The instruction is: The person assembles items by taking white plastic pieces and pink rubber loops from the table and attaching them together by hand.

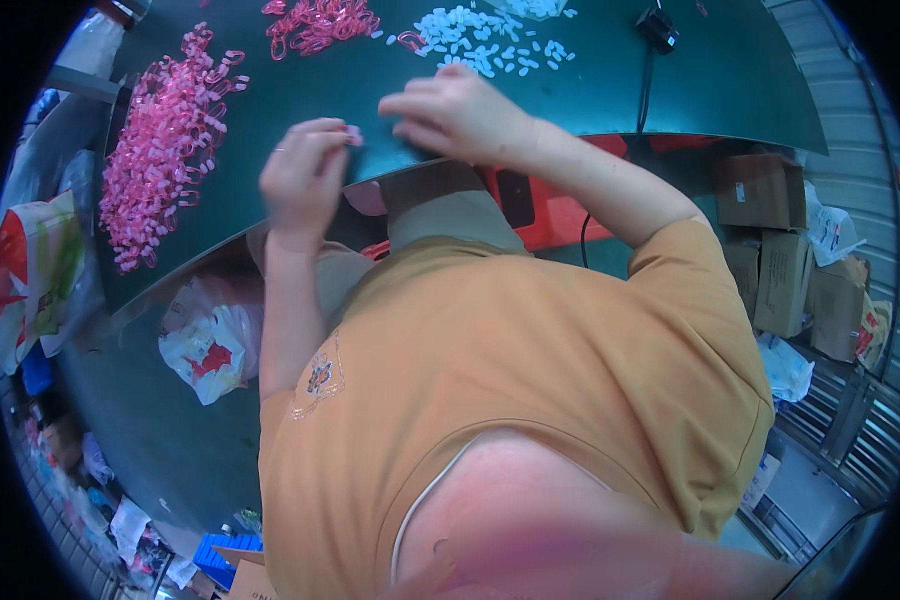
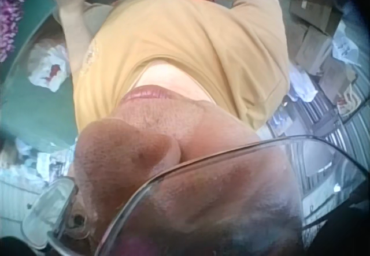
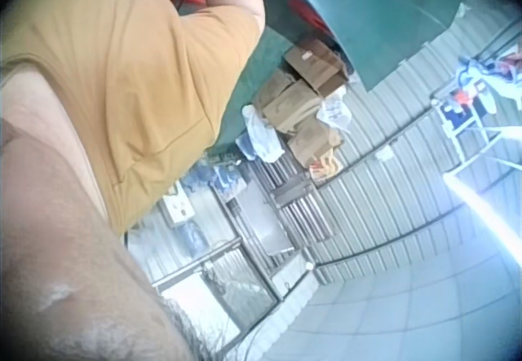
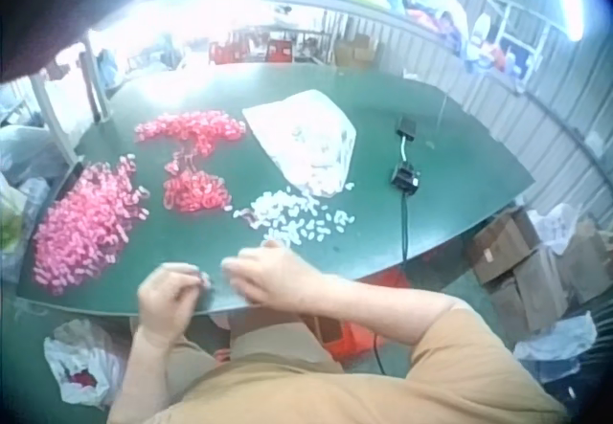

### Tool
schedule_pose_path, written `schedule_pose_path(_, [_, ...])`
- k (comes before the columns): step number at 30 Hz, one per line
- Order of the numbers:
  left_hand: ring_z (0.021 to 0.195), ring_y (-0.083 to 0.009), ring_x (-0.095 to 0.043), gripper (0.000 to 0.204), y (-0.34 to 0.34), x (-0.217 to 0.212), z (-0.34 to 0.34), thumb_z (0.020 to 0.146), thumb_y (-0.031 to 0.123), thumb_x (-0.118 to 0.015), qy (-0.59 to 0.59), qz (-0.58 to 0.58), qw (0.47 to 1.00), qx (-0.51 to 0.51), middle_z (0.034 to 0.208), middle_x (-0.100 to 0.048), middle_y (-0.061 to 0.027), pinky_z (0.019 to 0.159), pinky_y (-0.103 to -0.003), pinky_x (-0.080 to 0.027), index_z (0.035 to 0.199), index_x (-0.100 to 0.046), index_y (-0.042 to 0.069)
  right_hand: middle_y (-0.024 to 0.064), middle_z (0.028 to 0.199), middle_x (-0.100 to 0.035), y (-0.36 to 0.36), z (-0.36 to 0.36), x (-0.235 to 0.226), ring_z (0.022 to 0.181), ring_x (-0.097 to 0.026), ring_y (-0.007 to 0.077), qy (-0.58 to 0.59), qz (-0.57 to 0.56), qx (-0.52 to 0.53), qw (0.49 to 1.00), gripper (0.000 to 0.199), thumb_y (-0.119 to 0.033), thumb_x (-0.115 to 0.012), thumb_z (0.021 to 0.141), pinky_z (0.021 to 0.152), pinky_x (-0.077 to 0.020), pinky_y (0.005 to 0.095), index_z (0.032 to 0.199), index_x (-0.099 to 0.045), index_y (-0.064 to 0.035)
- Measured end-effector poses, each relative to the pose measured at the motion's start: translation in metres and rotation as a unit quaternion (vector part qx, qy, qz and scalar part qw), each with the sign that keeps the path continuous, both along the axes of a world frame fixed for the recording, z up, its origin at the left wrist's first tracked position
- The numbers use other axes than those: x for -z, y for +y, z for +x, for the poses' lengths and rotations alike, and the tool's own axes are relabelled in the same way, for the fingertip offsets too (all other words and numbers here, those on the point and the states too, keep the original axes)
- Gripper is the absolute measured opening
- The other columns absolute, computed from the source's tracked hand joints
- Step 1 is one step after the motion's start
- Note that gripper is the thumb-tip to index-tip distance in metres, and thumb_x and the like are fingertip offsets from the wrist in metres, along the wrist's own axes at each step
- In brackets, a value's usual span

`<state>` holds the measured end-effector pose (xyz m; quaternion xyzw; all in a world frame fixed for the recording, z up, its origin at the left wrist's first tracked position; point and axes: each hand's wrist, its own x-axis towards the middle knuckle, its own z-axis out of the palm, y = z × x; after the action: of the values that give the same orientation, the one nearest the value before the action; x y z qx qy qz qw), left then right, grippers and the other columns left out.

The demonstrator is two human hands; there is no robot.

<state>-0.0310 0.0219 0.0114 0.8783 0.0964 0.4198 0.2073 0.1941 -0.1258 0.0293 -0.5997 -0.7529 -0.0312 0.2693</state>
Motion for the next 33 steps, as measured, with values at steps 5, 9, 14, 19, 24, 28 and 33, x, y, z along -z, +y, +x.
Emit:
schedule_pose_path(5, [0.107, -0.0275, -0.079, 0.015, 0.086, -0.01, -0.043, 0.1, 0.009, -0.075, 0.057, -0.01, 0.973, -0.221, 0.122, -0.079, -0.0093, 0.09, -0.04, -0.063, 0.113, -0.078, 0.012, 0.0042, 0.109, -0.077, 0.058, 0.064, -0.004, 0.103, -0.078, 0.0236, -0.123, -0.023, 0.175, 0.977, 0.03, -0.045, -0.072, 0.101, 0.094, -0.0547, 0.0482, 0.109, -0.085, -0.0198])
schedule_pose_path(9, [0.11, -0.0299, -0.078, 0.024, 0.106, -0.006, -0.058, 0.102, 0.012, -0.068, 0.153, 0.057, 0.933, -0.321, 0.134, -0.076, -0.0101, 0.095, -0.044, -0.061, 0.122, -0.08, 0.014, 0.0055, 0.113, -0.077, 0.072, 0.065, -0.007, 0.104, -0.078, 0.0232, -0.188, -0.075, 0.221, 0.954, 0.035, -0.05, -0.071, 0.102, 0.095, -0.0537, 0.0503, 0.11, -0.086, -0.0193])
schedule_pose_path(14, [0.12, -0.0292, -0.074, 0.027, 0.069, -0.008, -0.045, 0.1, 0.009, -0.074, 0.117, 0.099, 0.947, -0.281, 0.136, -0.075, -0.0114, 0.105, -0.044, -0.056, 0.127, -0.08, 0.011, 0.008, 0.113, -0.076, 0.072, 0.062, 0.004, 0.109, -0.077, 0.0255, -0.138, -0.023, 0.174, 0.975, 0.037, -0.05, -0.074, 0.102, 0.096, -0.0549, 0.0485, 0.115, -0.086, -0.0176])
schedule_pose_path(19, [0.106, -0.0264, -0.077, 0.029, 0.011, -0.013, 0.005, 0.096, 0.002, -0.079, -0.019, -0.11, 0.993, -0.039, 0.125, -0.079, -0.0114, 0.093, -0.038, -0.061, 0.124, -0.081, 0.008, 0.0083, 0.104, -0.071, 0.031, 0.026, -0.022, 0.099, -0.07, 0.0235, 0.16, -0.077, 0.032, 0.984, 0.033, -0.039, -0.079, 0.102, 0.089, -0.0557, 0.0375, 0.123, -0.083, -0.0139])
schedule_pose_path(24, [0.098, -0.0277, -0.078, 0.023, -0.012, -0.005, 0.016, 0.093, -0.001, -0.081, -0.004, -0.086, 0.994, 0.065, 0.11, -0.08, -0.0129, 0.086, -0.037, -0.062, 0.116, -0.081, 0.005, 0.0065, 0.099, -0.065, -0.004, -0.014, -0.01, 0.094, -0.064, 0.0205, 0.327, -0.124, -0.018, 0.937, 0.031, -0.027, -0.079, 0.103, 0.085, -0.0533, 0.034, 0.13, -0.08, -0.0107])
schedule_pose_path(28, [0.097, -0.0275, -0.079, 0.021, -0.017, 0.005, 0.016, 0.092, -0.003, -0.081, 0.017, -0.089, 0.989, 0.12, 0.109, -0.08, -0.0132, 0.083, -0.037, -0.063, 0.113, -0.081, 0.003, 0.0084, 0.099, -0.068, -0.023, -0.021, 0.006, 0.094, -0.067, 0.0233, 0.315, -0.092, 0.003, 0.945, 0.031, -0.027, -0.08, 0.102, 0.085, -0.0545, 0.0357, 0.127, -0.08, -0.0081])
schedule_pose_path(33, [0.094, -0.0263, -0.078, 0.021, -0.023, 0.004, 0.022, 0.092, -0.003, -0.079, 0.025, -0.098, 0.991, 0.086, 0.107, -0.08, -0.0113, 0.081, -0.037, -0.062, 0.112, -0.081, 0.004, 0.0038, 0.095, -0.07, -0.034, -0.018, 0.0, 0.092, -0.07, 0.0232, 0.184, -0.056, 0.078, 0.978, 0.022, -0.028, -0.079, 0.1, 0.081, -0.0529, 0.0374, 0.115, -0.081, -0.0108])
